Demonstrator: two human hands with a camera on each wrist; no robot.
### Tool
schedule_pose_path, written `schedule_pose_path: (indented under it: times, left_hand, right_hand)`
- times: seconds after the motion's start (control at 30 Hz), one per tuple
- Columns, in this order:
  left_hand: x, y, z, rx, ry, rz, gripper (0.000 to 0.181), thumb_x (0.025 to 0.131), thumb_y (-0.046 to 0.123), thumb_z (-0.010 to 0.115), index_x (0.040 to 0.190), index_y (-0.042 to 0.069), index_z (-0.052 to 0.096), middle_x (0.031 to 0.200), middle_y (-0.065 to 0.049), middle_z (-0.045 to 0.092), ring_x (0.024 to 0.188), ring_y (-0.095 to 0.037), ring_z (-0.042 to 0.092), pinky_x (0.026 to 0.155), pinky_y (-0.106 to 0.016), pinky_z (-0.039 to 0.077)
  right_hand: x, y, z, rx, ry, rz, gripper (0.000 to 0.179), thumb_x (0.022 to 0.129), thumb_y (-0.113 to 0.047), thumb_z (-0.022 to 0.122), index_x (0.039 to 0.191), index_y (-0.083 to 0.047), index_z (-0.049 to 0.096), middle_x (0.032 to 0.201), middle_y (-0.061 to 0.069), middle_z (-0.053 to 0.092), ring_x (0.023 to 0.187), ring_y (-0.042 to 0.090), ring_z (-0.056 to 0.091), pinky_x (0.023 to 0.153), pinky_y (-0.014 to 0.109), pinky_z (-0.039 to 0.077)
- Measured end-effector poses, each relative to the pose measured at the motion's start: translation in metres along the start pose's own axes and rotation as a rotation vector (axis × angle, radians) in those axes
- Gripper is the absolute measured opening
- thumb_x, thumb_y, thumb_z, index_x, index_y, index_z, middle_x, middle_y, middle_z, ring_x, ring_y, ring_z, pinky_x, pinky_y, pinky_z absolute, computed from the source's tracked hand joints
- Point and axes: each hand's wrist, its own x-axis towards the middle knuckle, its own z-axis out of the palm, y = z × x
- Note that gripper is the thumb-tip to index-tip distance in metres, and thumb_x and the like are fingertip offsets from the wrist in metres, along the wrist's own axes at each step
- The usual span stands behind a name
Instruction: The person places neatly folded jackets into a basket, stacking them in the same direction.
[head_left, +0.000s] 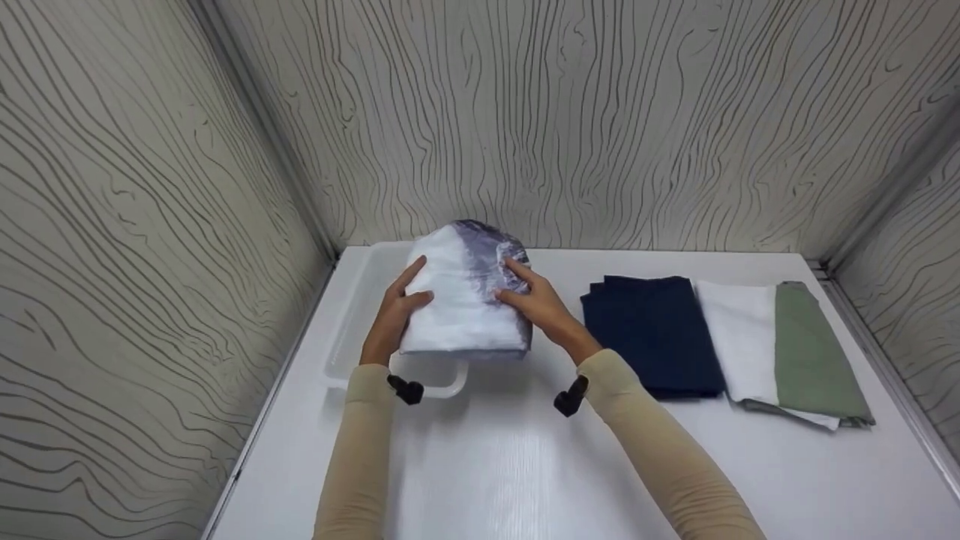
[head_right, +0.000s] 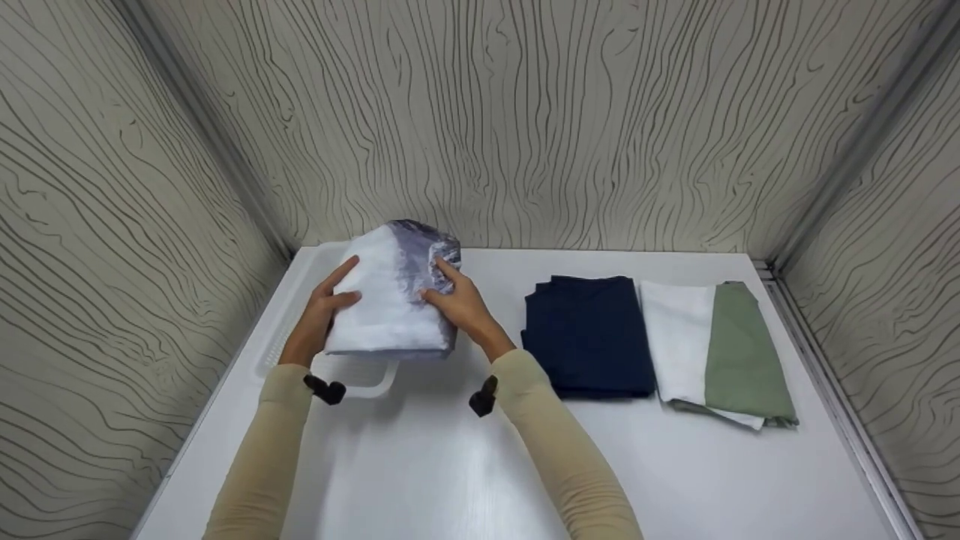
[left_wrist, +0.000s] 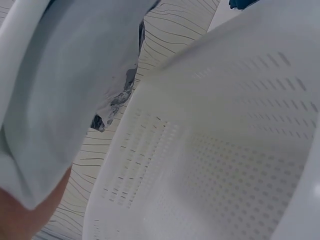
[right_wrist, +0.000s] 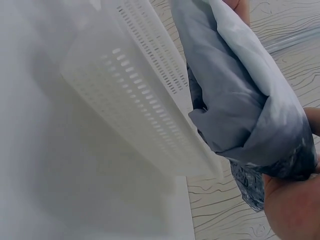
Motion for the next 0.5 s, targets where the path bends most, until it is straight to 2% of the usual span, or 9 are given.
schedule_pose_path:
  times: [0.37, 0.5]
  left_hand:
    - [-0.002, 0.001, -0.024, 0.025, 0.003, -0.004, 0.073, 0.098, 0.009, 0.064, 0.165, 0.029, 0.043, 0.179, -0.003, 0.019, 0.167, -0.027, 0.011, 0.134, -0.054, 0.016]
    - [-0.004, 0.001, -0.033, 0.038, -0.001, -0.025, 0.074, 0.097, 0.006, 0.063, 0.165, 0.027, 0.042, 0.179, -0.004, 0.020, 0.167, -0.027, 0.012, 0.134, -0.053, 0.017]
  right_hand:
    - [0.008, -0.003, 0.024, -0.014, -0.007, 0.017, 0.077, 0.100, -0.026, 0.073, 0.168, -0.022, 0.037, 0.178, 0.016, 0.022, 0.166, 0.036, 0.013, 0.133, 0.055, 0.019]
    - [0.010, -0.003, 0.033, -0.021, -0.021, 0.012, 0.078, 0.100, -0.025, 0.072, 0.168, -0.020, 0.035, 0.177, 0.015, 0.023, 0.166, 0.036, 0.015, 0.133, 0.055, 0.021]
